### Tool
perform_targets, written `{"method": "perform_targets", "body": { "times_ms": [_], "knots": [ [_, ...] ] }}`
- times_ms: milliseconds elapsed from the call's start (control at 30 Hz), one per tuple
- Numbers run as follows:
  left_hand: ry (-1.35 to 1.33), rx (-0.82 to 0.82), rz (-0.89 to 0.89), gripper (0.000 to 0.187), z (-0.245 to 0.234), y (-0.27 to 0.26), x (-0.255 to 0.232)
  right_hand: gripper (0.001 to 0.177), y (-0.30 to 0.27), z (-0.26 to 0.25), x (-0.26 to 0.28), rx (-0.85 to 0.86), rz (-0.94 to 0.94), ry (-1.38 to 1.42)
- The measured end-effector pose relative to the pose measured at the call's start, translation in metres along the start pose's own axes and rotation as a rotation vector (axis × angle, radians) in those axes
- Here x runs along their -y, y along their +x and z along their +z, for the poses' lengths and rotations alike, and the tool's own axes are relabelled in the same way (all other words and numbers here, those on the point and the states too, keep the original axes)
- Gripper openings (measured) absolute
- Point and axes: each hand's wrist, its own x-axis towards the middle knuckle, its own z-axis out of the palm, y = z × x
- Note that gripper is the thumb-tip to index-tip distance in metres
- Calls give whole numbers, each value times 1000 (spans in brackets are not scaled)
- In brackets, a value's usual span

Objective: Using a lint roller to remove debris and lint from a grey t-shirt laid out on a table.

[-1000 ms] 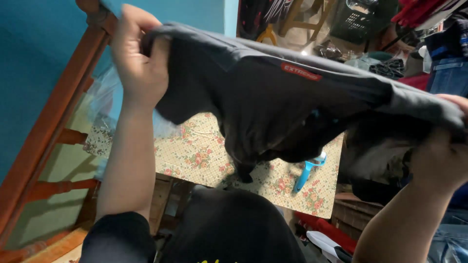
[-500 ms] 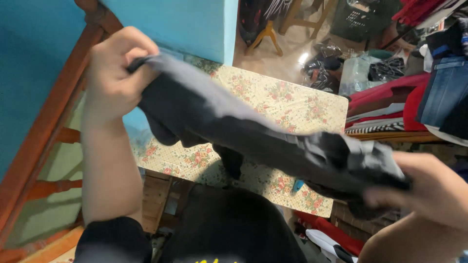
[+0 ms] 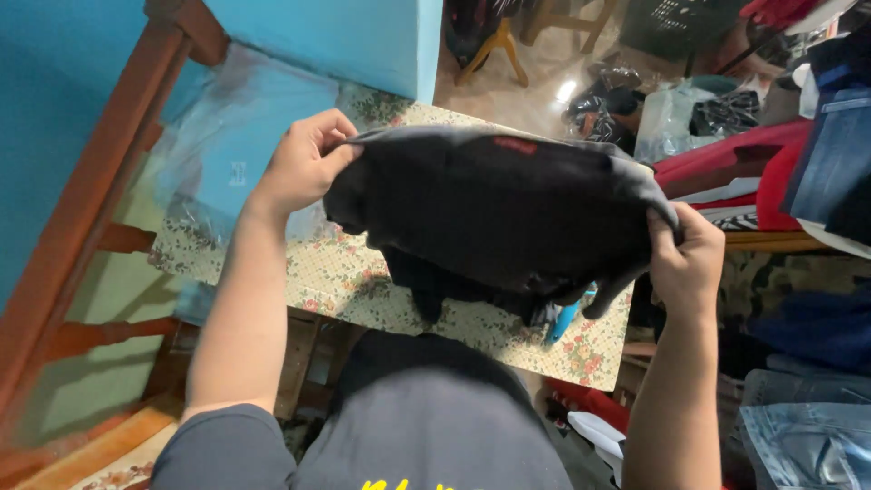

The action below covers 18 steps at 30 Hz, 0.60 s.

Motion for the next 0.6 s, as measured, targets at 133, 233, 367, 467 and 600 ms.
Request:
{"method": "perform_targets", "body": {
  "times_ms": [133, 233, 367, 467, 600],
  "knots": [
    [66, 161, -24, 15, -7, -14, -3, 11, -14, -4, -5, 247, -31, 60],
    [111, 656, -50, 11, -23, -27, -9, 18, -26, -15, 13, 420, 90, 102],
    [72, 900, 113, 18, -40, -40, -25, 19, -28, -43, 42, 707, 60, 50],
    [193, 796, 349, 23, -47, -12, -33, 26, -4, -63, 49, 964, -29, 112],
    [315, 33, 304, 17, -28, 67, -2, 20, 71, -39, 39, 480, -355, 12]
  ]
}}
